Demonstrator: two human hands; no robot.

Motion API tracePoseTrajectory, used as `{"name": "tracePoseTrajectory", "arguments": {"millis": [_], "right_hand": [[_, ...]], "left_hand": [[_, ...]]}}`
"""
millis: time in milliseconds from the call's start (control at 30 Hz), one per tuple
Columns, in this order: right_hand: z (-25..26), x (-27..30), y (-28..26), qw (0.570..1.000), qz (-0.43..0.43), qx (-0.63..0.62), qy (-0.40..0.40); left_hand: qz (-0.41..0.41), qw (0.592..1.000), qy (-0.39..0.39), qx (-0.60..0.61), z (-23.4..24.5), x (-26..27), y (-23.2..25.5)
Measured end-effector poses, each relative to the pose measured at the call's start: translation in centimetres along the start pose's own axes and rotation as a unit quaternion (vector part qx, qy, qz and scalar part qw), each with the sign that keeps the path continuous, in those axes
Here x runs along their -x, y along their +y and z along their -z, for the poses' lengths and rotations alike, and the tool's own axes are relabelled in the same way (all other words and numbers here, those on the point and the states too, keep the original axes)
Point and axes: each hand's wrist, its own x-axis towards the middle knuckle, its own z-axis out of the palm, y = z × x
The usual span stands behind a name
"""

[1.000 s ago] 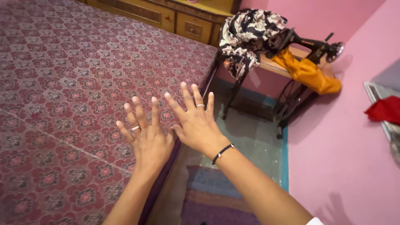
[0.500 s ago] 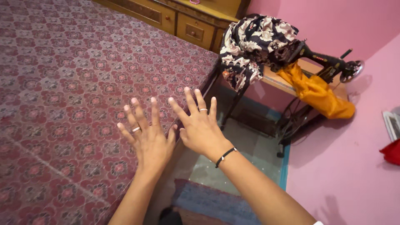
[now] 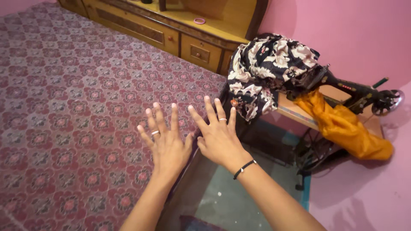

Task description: The person unfolds a large floral-patterned bedsheet on a bed, smooths it out, and folds it into a compact rectangle. The person then lifts the folded sheet and places it on the bed.

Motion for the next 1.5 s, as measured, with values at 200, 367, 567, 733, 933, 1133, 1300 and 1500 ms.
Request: {"name": "tracePoseTrajectory", "arguments": {"millis": [200, 367, 567, 733, 933, 1133, 1300, 1500], "right_hand": [[-1.5, -3.0, 5.2, 0.999, 0.017, 0.006, 0.031], [-1.7, -5.2, 10.7, 1.0, 0.027, 0.005, 0.006], [-1.1, -7.3, 16.8, 0.999, 0.044, 0.01, -0.024], [-1.4, -9.8, 21.8, 0.999, 0.041, 0.006, -0.013], [-3.3, -14.2, 27.5, 1.0, 0.024, -0.001, 0.006], [-4.0, -17.6, 33.6, 0.998, -0.05, 0.021, -0.032], [-4.6, -18.6, 38.5, 0.992, -0.109, 0.024, -0.061], [-5.7, -19.6, 45.8, 0.98, -0.179, 0.028, -0.085]], "left_hand": [[-0.009, 1.0, 0.013, -0.001, -4.2, -4.6, 2.7], [0.007, 1.0, 0.024, -0.009, -7.7, -7.9, 5.4], [0.033, 0.998, 0.049, -0.022, -11.5, -11.5, 8.8], [0.035, 0.998, 0.05, -0.023, -15.0, -14.6, 11.1], [0.014, 1.0, 0.027, -0.002, -19.9, -19.9, 12.3], [-0.006, 0.999, -0.041, 0.034, -25.1, -26.6, 14.1], [-0.046, 0.995, -0.063, 0.068, -29.5, -30.4, 16.3], [-0.046, 0.989, -0.111, 0.087, -34.3, -33.4, 19.3]]}}
